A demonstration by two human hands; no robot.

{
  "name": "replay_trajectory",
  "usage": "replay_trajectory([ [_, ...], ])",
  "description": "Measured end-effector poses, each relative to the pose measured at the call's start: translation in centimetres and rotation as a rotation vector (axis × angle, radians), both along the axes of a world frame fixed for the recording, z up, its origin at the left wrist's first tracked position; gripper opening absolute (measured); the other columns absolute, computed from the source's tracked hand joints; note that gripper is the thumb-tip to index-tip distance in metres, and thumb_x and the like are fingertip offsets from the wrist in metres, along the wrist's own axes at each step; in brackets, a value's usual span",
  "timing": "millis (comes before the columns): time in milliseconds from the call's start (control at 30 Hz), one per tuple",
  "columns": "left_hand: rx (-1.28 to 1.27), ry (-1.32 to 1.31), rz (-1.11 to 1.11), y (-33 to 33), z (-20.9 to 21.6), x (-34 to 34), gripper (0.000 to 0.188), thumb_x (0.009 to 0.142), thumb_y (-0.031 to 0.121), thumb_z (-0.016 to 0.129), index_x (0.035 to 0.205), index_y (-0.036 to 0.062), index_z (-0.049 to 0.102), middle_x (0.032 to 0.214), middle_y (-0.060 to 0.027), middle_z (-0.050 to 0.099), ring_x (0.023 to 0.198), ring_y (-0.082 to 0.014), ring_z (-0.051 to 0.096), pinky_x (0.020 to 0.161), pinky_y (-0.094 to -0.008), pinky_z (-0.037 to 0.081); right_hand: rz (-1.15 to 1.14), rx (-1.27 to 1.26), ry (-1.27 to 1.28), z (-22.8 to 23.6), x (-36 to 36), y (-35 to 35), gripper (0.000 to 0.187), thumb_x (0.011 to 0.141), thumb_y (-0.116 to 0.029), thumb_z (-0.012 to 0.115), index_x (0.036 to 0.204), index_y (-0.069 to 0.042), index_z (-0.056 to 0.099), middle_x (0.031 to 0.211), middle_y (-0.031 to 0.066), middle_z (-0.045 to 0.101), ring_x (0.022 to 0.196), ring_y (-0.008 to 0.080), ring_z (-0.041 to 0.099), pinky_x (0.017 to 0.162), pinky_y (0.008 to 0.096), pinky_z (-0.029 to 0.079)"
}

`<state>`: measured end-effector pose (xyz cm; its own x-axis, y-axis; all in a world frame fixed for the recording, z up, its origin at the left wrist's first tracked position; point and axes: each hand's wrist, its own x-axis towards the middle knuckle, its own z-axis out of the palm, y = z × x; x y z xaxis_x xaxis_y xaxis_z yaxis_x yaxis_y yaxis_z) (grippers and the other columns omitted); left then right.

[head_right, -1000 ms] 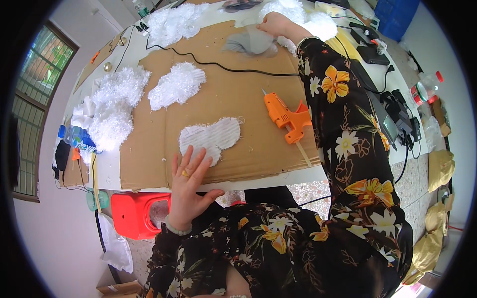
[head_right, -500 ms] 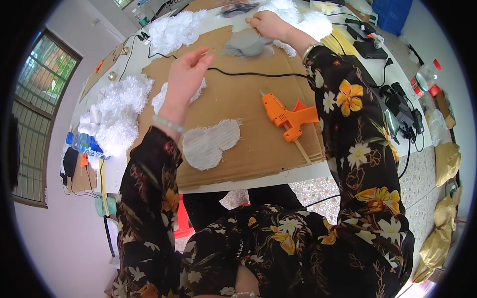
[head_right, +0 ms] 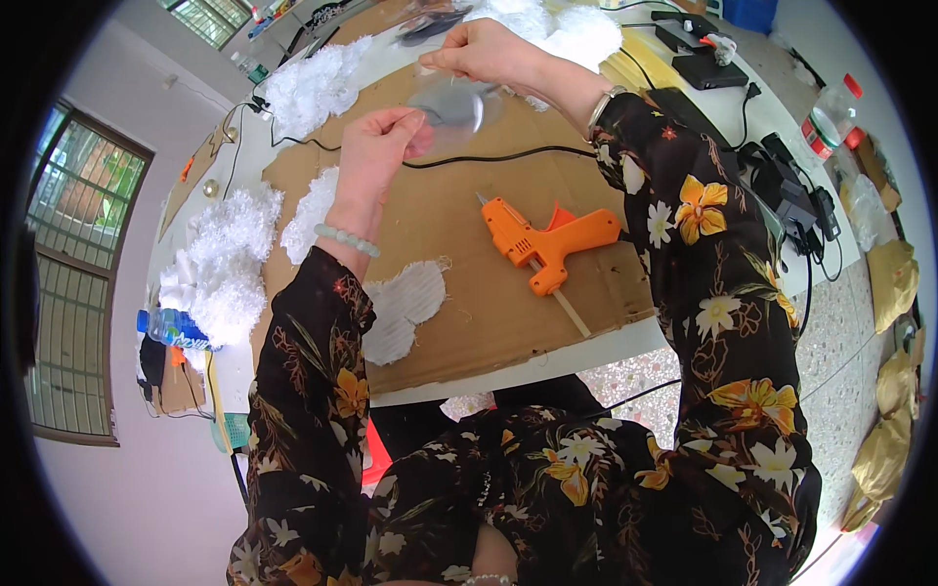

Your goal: Using a hot glue gun to attach stuffing to fabric shapes to create toy clouds.

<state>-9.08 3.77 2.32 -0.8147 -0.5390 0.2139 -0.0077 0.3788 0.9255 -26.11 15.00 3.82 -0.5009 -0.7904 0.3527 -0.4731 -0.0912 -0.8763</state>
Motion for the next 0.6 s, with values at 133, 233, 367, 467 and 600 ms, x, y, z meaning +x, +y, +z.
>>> replay_trajectory([
  [133, 0.109, -0.024, -0.099, 0.7, -1.3, -1.6, 0.017, 0.09, 0.012, 0.063, 0.099, -0.0026, 0.066, 0.082, -0.0067, 0.068, 0.074, -0.0141, 0.065, 0.065, -0.0265, 0.053, 0.059, 0.027, -0.131, -0.8, -1.7, 2.0, 0.022, 0.089, -0.024, 0.068, 0.077, -0.006, 0.061, 0.069, -0.0006, 0.058, 0.06, 0.0051, 0.05, 0.054, 0.0197, 0.041],
  [233, 0.147, -0.061, -0.086, 1.4, -0.8, -1.3, 0.019, 0.089, 0.012, 0.064, 0.101, -0.0026, 0.065, 0.085, -0.0076, 0.068, 0.076, -0.0149, 0.066, 0.066, -0.0278, 0.054, 0.114, -0.031, -0.189, -0.9, -1.4, 2.6, 0.018, 0.089, -0.019, 0.067, 0.078, -0.006, 0.062, 0.07, -0.0014, 0.059, 0.061, 0.005, 0.05, 0.055, 0.02, 0.042],
  [367, 0.231, -0.058, -0.164, 2.9, 0.0, -1.5, 0.023, 0.091, 0.016, 0.061, 0.105, -0.0027, 0.063, 0.091, -0.01, 0.068, 0.081, -0.0175, 0.067, 0.069, -0.0302, 0.055, 0.156, -0.087, -0.226, -0.3, -0.8, 4.1, 0.012, 0.089, -0.016, 0.066, 0.083, -0.005, 0.066, 0.071, -0.0034, 0.06, 0.064, 0.0046, 0.052, 0.059, 0.0205, 0.044],
  [467, 0.319, -0.02, -0.233, 3.4, 0.6, -1.9, 0.024, 0.093, 0.018, 0.058, 0.103, -0.0031, 0.063, 0.09, -0.0109, 0.068, 0.081, -0.0187, 0.067, 0.069, -0.0307, 0.056, 0.244, 0.02, -0.069, 0.5, -0.4, 5.3, 0.011, 0.089, -0.014, 0.065, 0.09, -0.004, 0.068, 0.074, -0.0037, 0.061, 0.067, 0.0044, 0.054, 0.062, 0.0203, 0.045],
  [600, 0.369, 0.061, -0.288, 3.3, 0.2, -2.3, 0.023, 0.095, 0.018, 0.056, 0.105, -0.0025, 0.062, 0.088, -0.0122, 0.068, 0.073, -0.0193, 0.066, 0.065, -0.0316, 0.055, 0.283, -0.032, -0.087, 0.2, -1.0, 6.0, 0.015, 0.09, -0.015, 0.063, 0.096, -0.003, 0.069, 0.076, -0.0026, 0.063, 0.066, 0.0044, 0.054, 0.06, 0.02, 0.045],
])
